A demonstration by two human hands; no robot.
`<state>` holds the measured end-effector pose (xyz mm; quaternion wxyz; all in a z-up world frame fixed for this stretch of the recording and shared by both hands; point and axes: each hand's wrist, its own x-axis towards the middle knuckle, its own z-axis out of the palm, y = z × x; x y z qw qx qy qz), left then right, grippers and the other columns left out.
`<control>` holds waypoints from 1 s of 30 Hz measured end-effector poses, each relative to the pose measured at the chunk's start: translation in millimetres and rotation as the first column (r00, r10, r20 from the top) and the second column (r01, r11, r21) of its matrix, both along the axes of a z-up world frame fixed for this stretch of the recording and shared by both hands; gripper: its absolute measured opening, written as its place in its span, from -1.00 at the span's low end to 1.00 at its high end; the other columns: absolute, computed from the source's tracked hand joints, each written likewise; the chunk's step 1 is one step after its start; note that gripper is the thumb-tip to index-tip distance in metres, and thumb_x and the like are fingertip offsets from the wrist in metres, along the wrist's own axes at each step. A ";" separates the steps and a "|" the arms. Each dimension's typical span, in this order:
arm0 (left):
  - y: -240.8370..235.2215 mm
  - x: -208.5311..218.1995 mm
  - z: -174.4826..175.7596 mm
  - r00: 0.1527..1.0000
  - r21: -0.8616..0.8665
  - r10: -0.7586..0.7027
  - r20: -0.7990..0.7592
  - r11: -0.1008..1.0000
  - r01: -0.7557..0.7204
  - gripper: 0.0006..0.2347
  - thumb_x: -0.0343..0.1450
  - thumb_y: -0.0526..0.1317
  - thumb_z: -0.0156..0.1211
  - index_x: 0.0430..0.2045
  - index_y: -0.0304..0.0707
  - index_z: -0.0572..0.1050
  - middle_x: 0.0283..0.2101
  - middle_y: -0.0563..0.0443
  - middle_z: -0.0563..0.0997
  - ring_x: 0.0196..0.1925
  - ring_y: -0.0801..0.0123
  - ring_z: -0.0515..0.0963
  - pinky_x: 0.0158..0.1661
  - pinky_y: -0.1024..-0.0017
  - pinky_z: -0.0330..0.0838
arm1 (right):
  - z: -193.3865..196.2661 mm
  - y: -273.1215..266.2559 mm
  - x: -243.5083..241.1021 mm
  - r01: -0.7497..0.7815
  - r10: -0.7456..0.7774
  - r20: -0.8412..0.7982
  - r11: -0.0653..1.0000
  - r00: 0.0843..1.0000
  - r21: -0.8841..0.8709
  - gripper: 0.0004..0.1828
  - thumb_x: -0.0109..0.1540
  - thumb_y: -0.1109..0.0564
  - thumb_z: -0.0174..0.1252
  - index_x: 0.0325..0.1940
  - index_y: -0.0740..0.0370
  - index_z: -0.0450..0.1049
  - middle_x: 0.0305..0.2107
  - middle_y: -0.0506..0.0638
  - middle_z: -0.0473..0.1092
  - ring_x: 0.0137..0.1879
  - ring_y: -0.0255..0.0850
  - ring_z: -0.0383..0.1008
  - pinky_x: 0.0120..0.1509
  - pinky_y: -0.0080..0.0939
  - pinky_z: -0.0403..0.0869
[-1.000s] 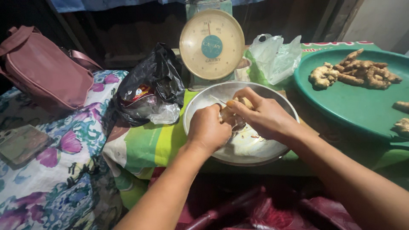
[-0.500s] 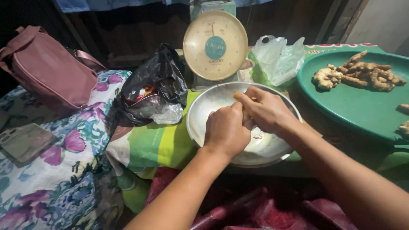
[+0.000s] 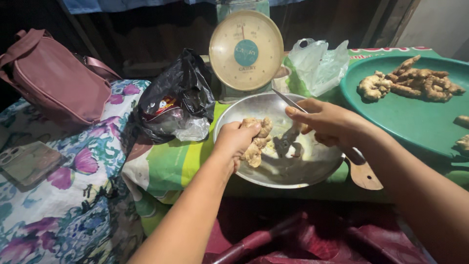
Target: The person peels ginger roots using a small knife over a metal bowl. The person holds each ginger piece and scrapes off the skin, collecting the peels in the bowl while the unpeeled ginger rests on a green tray nearby.
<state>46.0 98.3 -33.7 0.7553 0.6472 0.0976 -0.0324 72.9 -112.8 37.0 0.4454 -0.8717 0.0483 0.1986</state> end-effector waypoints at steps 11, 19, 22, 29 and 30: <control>-2.3 6.2 -6.6 0.993 -0.084 0.075 -0.087 0.993 -0.082 -0.80 0.37 -0.31 0.25 -0.17 -0.41 0.57 -0.31 -0.12 0.69 -0.43 0.28 0.68 -0.51 0.32 0.55 | -23.0 -92.1 -32.1 0.066 -0.023 0.084 0.830 0.996 -0.554 -0.53 0.08 -0.05 0.44 0.00 0.20 0.62 -0.35 0.11 0.58 -0.24 -0.07 0.59 -0.14 -0.06 0.55; -14.4 4.2 -14.3 0.992 -0.102 -0.009 -0.123 0.995 -0.004 -0.80 0.39 -0.31 0.22 -0.17 -0.45 0.56 -0.32 -0.21 0.67 -0.48 0.16 0.63 -0.55 0.25 0.50 | -46.9 -95.8 -40.3 0.091 -0.029 0.114 0.797 0.993 -0.597 -0.15 -0.04 -0.12 0.54 0.25 0.13 0.38 -0.13 0.18 0.55 -0.01 -0.01 0.59 0.12 -0.03 0.54; -13.5 4.6 -13.6 0.995 -0.120 -0.012 -0.095 0.993 0.000 -0.79 0.38 -0.32 0.25 -0.17 -0.47 0.56 -0.32 -0.21 0.67 -0.47 0.19 0.64 -0.53 0.27 0.52 | -48.9 -100.3 -42.4 0.063 -0.088 -0.013 0.798 0.996 -0.600 -0.22 -0.03 -0.06 0.45 0.25 0.16 0.43 -0.09 0.19 0.53 0.04 0.03 0.58 0.15 -0.01 0.60; -9.2 4.1 -12.8 0.995 -0.133 0.010 -0.095 0.991 -0.023 -0.79 0.38 -0.32 0.25 -0.16 -0.47 0.56 -0.29 -0.19 0.69 -0.41 0.22 0.69 -0.48 0.28 0.56 | -44.2 -135.8 -72.9 0.007 -0.147 -0.203 0.826 0.968 -0.564 -0.24 0.08 0.08 0.42 0.32 0.07 0.27 -0.17 0.29 0.49 -0.11 0.13 0.62 -0.10 -0.01 0.63; -9.3 3.4 -13.1 0.996 -0.137 0.014 -0.093 0.990 -0.027 -0.79 0.38 -0.32 0.25 -0.16 -0.46 0.56 -0.28 -0.18 0.69 -0.39 0.23 0.69 -0.47 0.29 0.57 | -42.9 -142.3 -77.2 -0.002 -0.155 -0.248 0.845 0.956 -0.535 -0.25 0.08 0.08 0.42 0.31 0.08 0.27 -0.18 0.28 0.49 -0.12 0.12 0.61 -0.11 -0.02 0.62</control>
